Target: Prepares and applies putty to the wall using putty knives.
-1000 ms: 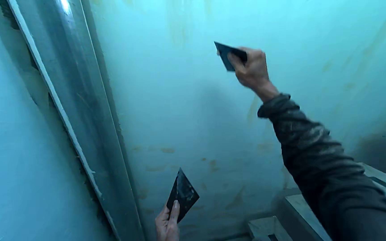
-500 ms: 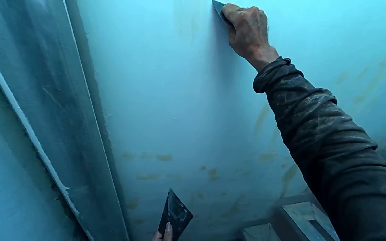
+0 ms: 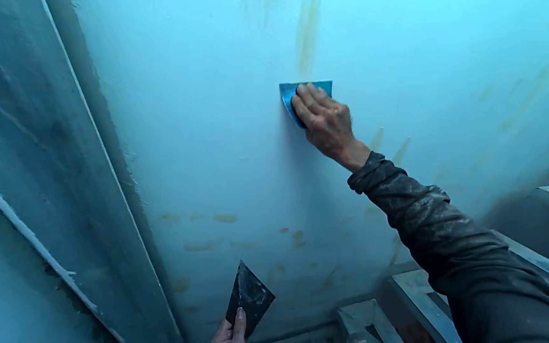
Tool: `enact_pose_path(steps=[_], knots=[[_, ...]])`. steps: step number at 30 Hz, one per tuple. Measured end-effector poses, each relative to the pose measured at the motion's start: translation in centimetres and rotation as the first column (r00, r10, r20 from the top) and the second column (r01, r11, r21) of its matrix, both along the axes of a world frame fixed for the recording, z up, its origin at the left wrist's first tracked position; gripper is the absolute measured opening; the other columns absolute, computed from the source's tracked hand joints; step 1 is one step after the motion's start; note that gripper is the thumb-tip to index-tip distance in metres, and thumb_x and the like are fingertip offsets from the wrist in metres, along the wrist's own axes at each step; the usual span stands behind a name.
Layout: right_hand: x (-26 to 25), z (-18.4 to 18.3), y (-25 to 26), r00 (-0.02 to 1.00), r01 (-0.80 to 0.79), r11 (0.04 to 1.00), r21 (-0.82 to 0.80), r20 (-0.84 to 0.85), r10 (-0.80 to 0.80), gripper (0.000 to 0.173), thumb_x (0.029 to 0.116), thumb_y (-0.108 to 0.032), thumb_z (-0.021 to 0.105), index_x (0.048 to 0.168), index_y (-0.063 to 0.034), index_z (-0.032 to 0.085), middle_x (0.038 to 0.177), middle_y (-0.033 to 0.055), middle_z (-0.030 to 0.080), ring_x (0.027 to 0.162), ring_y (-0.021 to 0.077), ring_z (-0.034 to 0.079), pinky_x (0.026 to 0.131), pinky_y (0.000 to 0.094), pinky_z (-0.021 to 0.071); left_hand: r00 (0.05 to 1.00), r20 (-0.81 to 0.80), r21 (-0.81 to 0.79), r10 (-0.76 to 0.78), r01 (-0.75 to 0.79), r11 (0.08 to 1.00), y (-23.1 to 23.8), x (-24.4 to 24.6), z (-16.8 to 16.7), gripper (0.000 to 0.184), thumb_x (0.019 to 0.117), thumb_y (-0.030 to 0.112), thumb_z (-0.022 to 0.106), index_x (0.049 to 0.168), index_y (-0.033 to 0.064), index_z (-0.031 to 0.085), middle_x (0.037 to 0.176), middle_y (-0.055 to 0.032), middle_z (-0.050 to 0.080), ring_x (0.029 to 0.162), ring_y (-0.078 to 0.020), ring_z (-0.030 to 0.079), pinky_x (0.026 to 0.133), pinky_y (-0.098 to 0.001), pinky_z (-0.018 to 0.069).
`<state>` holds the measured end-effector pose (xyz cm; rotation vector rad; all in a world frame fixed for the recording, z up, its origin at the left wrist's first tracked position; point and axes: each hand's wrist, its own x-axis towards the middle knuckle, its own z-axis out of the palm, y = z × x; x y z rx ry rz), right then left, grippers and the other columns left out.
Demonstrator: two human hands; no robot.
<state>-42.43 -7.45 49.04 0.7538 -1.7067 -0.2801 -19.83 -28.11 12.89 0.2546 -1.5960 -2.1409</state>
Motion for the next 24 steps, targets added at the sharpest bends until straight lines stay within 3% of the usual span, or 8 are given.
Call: enact_pose_path(steps=[4,6,8,9,11,13,21,24], knots=[[3.4,-3.4,1.1,0.988,-0.044,0.997,0.062,0.151,0.034,0.036,0.0944,0.001,0.057,0.129,-0.0019,0.068,0.135,0.0184,0.066,0.126,0.0358,0.063,0.109,0.0508,0.0496,1.000,-0.026,0.177,-0.018,0.022,0.984,0.8,0.6,2.1,0.017,0.1030,-0.001,0.047,0.104,0.0012,0.065,0.083,0.0015,0.075,0.074,-0.0096,0.074,0.070,-0.0322,0.0652],[7.3,-5.4,1.5,0.933,-0.156,0.986,-0.060,0.318,0.167,0.035,0.0959,-0.003,0.060,0.130,-0.0030,0.068,0.126,0.0140,0.071,0.113,0.0289,0.070,0.098,0.0469,0.0560,0.996,-0.056,0.323,-0.071,0.085,0.943,1.4,0.6,4.8,0.019,0.1054,0.001,0.043,0.110,0.0016,0.061,0.087,-0.0024,0.076,0.075,-0.0149,0.076,0.068,-0.0373,0.0662],[9.8,-8.3,1.1,0.766,-0.317,0.875,-0.366,0.445,0.464,0.027,0.0996,-0.007,0.059,0.123,-0.0009,0.072,0.102,0.0102,0.076,0.085,0.0165,0.072,0.077,0.0347,0.0602,0.984,-0.122,0.445,-0.131,0.172,0.879,2.3,0.0,7.5,0.020,0.1069,0.002,0.039,0.119,-0.0001,0.055,0.094,-0.0094,0.075,0.079,-0.0227,0.077,0.067,-0.0450,0.0663],[11.2,-10.2,0.9,0.639,-0.328,0.787,-0.522,0.491,0.592,0.026,0.1013,-0.009,0.057,0.121,0.0012,0.072,0.096,0.0091,0.075,0.081,0.0105,0.070,0.075,0.0293,0.0598,0.977,-0.155,0.486,-0.148,0.206,0.849,2.9,-0.3,8.6,0.021,0.1072,0.003,0.038,0.122,-0.0004,0.054,0.096,-0.0120,0.075,0.080,-0.0252,0.077,0.066,-0.0469,0.0662],[14.1,-13.8,0.5,0.417,-0.273,0.658,-0.702,0.530,0.739,0.029,0.1048,-0.013,0.054,0.122,0.0037,0.070,0.102,0.0081,0.076,0.090,0.0037,0.071,0.086,0.0240,0.0593,0.964,-0.206,0.535,-0.169,0.256,0.805,4.0,-1.1,10.7,0.022,0.1080,0.003,0.038,0.124,-0.0005,0.053,0.099,-0.0147,0.074,0.082,-0.0275,0.077,0.066,-0.0485,0.0659],[15.9,-16.8,0.5,0.329,-0.290,0.622,-0.727,0.534,0.779,0.031,0.1061,-0.013,0.052,0.125,0.0045,0.069,0.106,0.0093,0.076,0.093,0.0038,0.071,0.087,0.0233,0.0589,0.956,-0.236,0.553,-0.177,0.282,0.784,5.0,-1.5,12.0,0.023,0.1082,0.004,0.038,0.126,-0.0009,0.052,0.101,-0.0165,0.073,0.084,-0.0290,0.076,0.067,-0.0493,0.0658],[17.6,-21.2,7.1,0.419,-0.283,0.841,-0.462,0.729,0.542,0.032,0.1072,-0.022,0.050,0.120,-0.0028,0.072,0.080,0.0108,0.072,0.067,0.0129,0.067,0.065,0.0303,0.0558,0.964,-0.205,0.563,-0.171,0.259,0.785,5.0,-1.4,13.1,0.023,0.1096,0.008,0.039,0.128,0.0018,0.051,0.101,-0.0155,0.073,0.084,-0.0288,0.076,0.068,-0.0489,0.0654],[19.0,-20.4,9.0,0.459,-0.120,0.710,-0.694,0.596,0.659,0.031,0.1068,-0.019,0.050,0.115,-0.0020,0.074,0.087,0.0035,0.075,0.077,0.0021,0.069,0.075,0.0226,0.0589,0.952,-0.265,0.563,-0.151,0.280,0.778,4.6,-1.9,13.6,0.023,0.1099,0.008,0.038,0.127,0.0007,0.050,0.104,-0.0169,0.072,0.089,-0.0306,0.075,0.073,-0.0515,0.0648]])
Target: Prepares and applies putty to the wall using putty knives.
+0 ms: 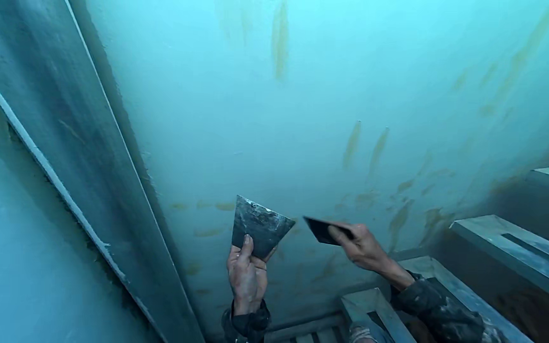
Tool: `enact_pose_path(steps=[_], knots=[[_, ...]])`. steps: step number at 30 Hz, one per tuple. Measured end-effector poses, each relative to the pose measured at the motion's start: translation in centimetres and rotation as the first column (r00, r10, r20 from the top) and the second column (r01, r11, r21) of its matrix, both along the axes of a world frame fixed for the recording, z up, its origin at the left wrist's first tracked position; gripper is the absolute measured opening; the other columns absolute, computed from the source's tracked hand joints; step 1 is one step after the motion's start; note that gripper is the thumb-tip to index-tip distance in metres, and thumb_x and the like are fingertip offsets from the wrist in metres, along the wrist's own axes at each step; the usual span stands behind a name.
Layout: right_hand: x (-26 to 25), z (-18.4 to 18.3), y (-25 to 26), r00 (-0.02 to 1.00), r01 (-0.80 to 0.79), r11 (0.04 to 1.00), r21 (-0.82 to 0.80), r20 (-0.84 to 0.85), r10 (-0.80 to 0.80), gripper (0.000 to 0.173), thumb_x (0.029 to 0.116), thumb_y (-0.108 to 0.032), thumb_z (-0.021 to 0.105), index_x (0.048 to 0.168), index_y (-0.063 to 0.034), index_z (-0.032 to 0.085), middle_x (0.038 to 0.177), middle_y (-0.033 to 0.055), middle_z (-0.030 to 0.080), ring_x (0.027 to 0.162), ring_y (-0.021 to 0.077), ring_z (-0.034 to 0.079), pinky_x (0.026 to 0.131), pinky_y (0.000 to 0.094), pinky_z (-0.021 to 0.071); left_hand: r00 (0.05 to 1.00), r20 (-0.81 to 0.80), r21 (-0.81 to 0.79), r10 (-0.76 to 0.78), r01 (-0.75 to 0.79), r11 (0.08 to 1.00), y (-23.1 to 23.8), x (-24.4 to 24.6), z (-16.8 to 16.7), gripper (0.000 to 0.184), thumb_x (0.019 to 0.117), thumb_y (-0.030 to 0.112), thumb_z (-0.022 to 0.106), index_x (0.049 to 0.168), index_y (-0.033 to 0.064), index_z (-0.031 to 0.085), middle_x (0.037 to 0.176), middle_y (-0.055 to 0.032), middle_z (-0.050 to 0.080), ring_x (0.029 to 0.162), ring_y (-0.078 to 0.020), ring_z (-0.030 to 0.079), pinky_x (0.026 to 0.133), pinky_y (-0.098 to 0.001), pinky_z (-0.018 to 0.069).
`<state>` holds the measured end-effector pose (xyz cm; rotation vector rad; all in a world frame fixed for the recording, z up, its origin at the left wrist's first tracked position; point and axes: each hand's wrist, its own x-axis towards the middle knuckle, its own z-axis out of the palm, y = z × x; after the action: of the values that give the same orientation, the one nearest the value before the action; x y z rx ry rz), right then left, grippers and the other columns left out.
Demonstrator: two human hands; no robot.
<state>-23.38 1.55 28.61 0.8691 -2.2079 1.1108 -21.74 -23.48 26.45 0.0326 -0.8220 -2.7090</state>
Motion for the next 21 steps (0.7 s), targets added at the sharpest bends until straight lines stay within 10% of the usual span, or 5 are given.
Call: enact_pose_path(steps=[5,11,17,21], knots=[[2.0,1.9,-2.5,0.916,0.151,0.719,-0.678,0.369,0.155,0.026,0.1084,-0.016,0.047,0.107,0.0015,0.066,0.092,0.0115,0.075,0.084,0.0202,0.075,0.079,0.0396,0.0652,0.997,-0.072,0.021,-0.031,0.033,0.999,2.0,0.7,0.7,0.021,0.1095,0.007,0.038,0.121,-0.0015,0.053,0.105,-0.0177,0.072,0.093,-0.0320,0.075,0.080,-0.0521,0.0635],[2.9,0.8,-5.4,0.833,0.190,0.584,-0.790,0.444,0.330,0.025,0.1089,-0.015,0.048,0.111,0.0059,0.063,0.093,0.0161,0.074,0.083,0.0232,0.075,0.077,0.0408,0.0651,0.986,-0.167,-0.208,0.007,-0.042,0.977,4.3,2.5,-0.6,0.021,0.1059,0.003,0.042,0.113,-0.0021,0.061,0.098,-0.0119,0.076,0.087,-0.0238,0.076,0.080,-0.0441,0.0648],[3.6,1.5,-5.6,0.833,0.129,0.481,-0.867,0.358,0.423,0.028,0.1097,-0.017,0.047,0.115,0.0058,0.062,0.096,0.0176,0.075,0.085,0.0241,0.076,0.078,0.0411,0.0650,0.934,-0.346,-0.702,0.084,-0.318,0.637,2.8,4.6,-3.8,0.023,0.0993,0.002,0.050,0.104,-0.0010,0.072,0.093,-0.0019,0.076,0.085,-0.0074,0.073,0.079,-0.0262,0.0626],[4.1,1.7,-3.2,0.823,0.165,0.351,-0.922,0.325,0.467,0.030,0.1106,-0.020,0.044,0.120,0.0046,0.058,0.101,0.0186,0.073,0.089,0.0255,0.075,0.081,0.0432,0.0643,0.971,-0.140,-0.638,0.195,-0.239,0.732,1.2,6.7,-5.8,0.022,0.1019,0.002,0.048,0.107,-0.0015,0.069,0.088,-0.0036,0.076,0.078,-0.0122,0.075,0.071,-0.0315,0.0653]])
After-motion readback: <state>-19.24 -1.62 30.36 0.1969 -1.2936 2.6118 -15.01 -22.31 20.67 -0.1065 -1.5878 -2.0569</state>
